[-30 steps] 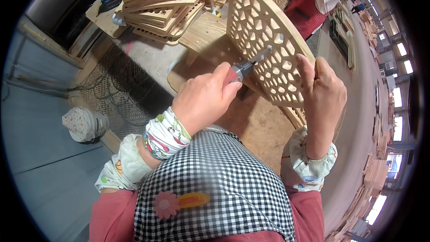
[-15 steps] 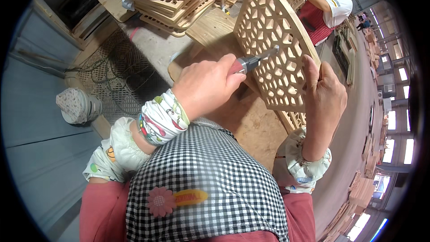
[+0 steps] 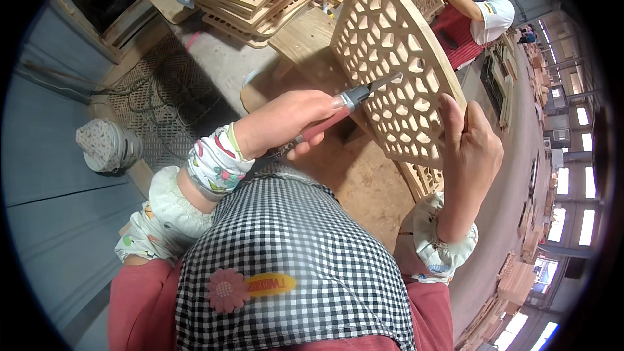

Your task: The person uses a small hand tool to scrape the interior edges of hexagonal cutouts in a wooden lattice panel, handling the panel to work on different sections and clearing away debris.

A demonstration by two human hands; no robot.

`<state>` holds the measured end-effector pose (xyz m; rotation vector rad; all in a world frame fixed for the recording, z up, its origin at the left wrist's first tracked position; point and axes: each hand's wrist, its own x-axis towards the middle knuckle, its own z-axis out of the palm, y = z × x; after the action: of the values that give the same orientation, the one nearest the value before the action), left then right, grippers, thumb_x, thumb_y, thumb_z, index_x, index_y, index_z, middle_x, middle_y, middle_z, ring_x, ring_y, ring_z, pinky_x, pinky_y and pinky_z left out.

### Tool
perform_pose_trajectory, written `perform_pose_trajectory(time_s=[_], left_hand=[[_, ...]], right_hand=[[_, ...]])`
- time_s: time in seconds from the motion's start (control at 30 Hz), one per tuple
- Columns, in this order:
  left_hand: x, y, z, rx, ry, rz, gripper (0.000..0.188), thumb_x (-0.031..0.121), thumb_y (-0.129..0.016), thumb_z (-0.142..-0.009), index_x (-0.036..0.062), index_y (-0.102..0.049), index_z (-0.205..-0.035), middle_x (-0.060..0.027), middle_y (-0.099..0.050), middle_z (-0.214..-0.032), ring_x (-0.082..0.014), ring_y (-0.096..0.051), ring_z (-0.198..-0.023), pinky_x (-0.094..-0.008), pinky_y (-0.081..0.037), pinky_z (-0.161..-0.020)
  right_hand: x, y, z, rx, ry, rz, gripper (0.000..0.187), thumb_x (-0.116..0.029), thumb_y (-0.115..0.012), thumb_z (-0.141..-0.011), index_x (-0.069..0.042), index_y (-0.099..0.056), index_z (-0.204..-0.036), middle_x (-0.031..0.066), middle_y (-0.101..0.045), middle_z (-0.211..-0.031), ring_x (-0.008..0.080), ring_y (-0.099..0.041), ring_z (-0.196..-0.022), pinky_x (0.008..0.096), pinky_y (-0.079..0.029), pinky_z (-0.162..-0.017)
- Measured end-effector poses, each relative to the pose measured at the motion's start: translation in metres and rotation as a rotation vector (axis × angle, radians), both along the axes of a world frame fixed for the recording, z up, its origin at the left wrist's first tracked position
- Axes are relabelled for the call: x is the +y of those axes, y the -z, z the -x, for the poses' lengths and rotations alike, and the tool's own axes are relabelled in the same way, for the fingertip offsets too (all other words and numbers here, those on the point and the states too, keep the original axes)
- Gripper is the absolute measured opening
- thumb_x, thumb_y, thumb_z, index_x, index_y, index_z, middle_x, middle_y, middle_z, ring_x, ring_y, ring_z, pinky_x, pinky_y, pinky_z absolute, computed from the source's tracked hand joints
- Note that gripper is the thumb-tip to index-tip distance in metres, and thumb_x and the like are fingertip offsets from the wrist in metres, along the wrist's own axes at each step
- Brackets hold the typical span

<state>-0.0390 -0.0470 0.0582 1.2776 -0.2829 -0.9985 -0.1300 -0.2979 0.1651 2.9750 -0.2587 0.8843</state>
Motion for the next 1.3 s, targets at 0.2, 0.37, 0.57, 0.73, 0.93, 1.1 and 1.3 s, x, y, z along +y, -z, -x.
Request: perform_pose_trajectory(time_s=[0.2, 0.37, 0.57, 0.73, 0.93, 1.1, 1.3], left_hand=[[-0.005, 0.001, -0.001, 0.127, -0.006, 0.064, 0.031, 0.040, -0.052, -0.113, 0.0097, -0.057, -0.109, -0.0006, -0.063, -0.078, -0.0050, -0.055, -0.053, -0.0211, -0.045, -0.044], [0.003, 0.007, 0.001, 0.165, -0.031, 0.074, 0.031, 0.036, -0.054, -0.113, 0.0066, -0.058, -0.122, -0.0018, -0.064, -0.078, -0.0056, -0.056, -0.051, -0.0219, -0.046, -0.043], [-0.002, 0.001, -0.007, 0.077, -0.047, -0.001, 0.040, 0.036, -0.055, -0.112, 0.0038, -0.052, -0.136, -0.0033, -0.065, -0.078, -0.0066, -0.056, -0.050, -0.0225, -0.047, -0.042], [0.004, -0.006, -0.009, 0.077, -0.043, -0.072, 0.039, 0.037, -0.056, -0.111, 0.0038, -0.053, -0.130, -0.0027, -0.064, -0.076, -0.0065, -0.056, -0.050, -0.0229, -0.046, -0.042], [0.001, 0.000, -0.014, 0.032, -0.010, -0.089, 0.040, 0.040, -0.057, -0.111, 0.0036, -0.052, -0.125, -0.0028, -0.064, -0.076, -0.0069, -0.055, -0.050, -0.0229, -0.047, -0.044], [-0.011, -0.002, -0.018, 0.014, -0.039, -0.111, 0.040, 0.040, -0.058, -0.111, 0.0038, -0.052, -0.125, -0.0029, -0.063, -0.075, -0.0075, -0.054, -0.049, -0.0234, -0.047, -0.046], [0.015, 0.001, 0.005, 0.007, 0.046, -0.112, 0.032, 0.034, -0.049, -0.114, 0.0038, -0.060, -0.116, 0.0006, -0.059, -0.072, -0.0049, -0.051, -0.048, -0.0210, -0.042, -0.043]], right_hand=[[-0.005, 0.001, 0.000, 0.037, -0.018, -0.083, 0.052, -0.043, -0.072, -0.103, -0.001, -0.052, -0.078, 0.0182, -0.059, -0.069, 0.0394, -0.056, -0.060, 0.0443, -0.045, -0.057], [-0.005, 0.004, -0.002, 0.030, -0.026, -0.114, 0.051, -0.041, -0.073, -0.102, -0.001, -0.053, -0.078, 0.0181, -0.060, -0.068, 0.0387, -0.056, -0.060, 0.0439, -0.045, -0.057], [0.001, 0.004, -0.002, 0.038, -0.040, -0.013, 0.050, -0.039, -0.075, -0.101, -0.002, -0.051, -0.077, 0.0169, -0.058, -0.067, 0.0379, -0.055, -0.058, 0.0433, -0.045, -0.056], [-0.003, 0.006, -0.003, 0.028, -0.034, -0.052, 0.051, -0.040, -0.074, -0.101, -0.002, -0.050, -0.077, 0.0161, -0.059, -0.066, 0.0381, -0.056, -0.058, 0.0438, -0.045, -0.055], [-0.006, 0.010, -0.003, 0.031, -0.025, -0.037, 0.051, -0.041, -0.074, -0.101, -0.002, -0.051, -0.078, 0.0169, -0.058, -0.067, 0.0387, -0.056, -0.059, 0.0448, -0.044, -0.055], [-0.003, 0.008, -0.003, 0.026, -0.035, -0.002, 0.053, -0.043, -0.072, -0.102, -0.002, -0.049, -0.078, 0.0178, -0.056, -0.067, 0.0398, -0.054, -0.058, 0.0453, -0.044, -0.056], [-0.006, 0.008, -0.005, 0.031, 0.034, -0.056, 0.055, -0.043, -0.073, -0.101, -0.001, -0.046, -0.077, 0.0199, -0.052, -0.069, 0.0402, -0.051, -0.060, 0.0454, -0.042, -0.057]])
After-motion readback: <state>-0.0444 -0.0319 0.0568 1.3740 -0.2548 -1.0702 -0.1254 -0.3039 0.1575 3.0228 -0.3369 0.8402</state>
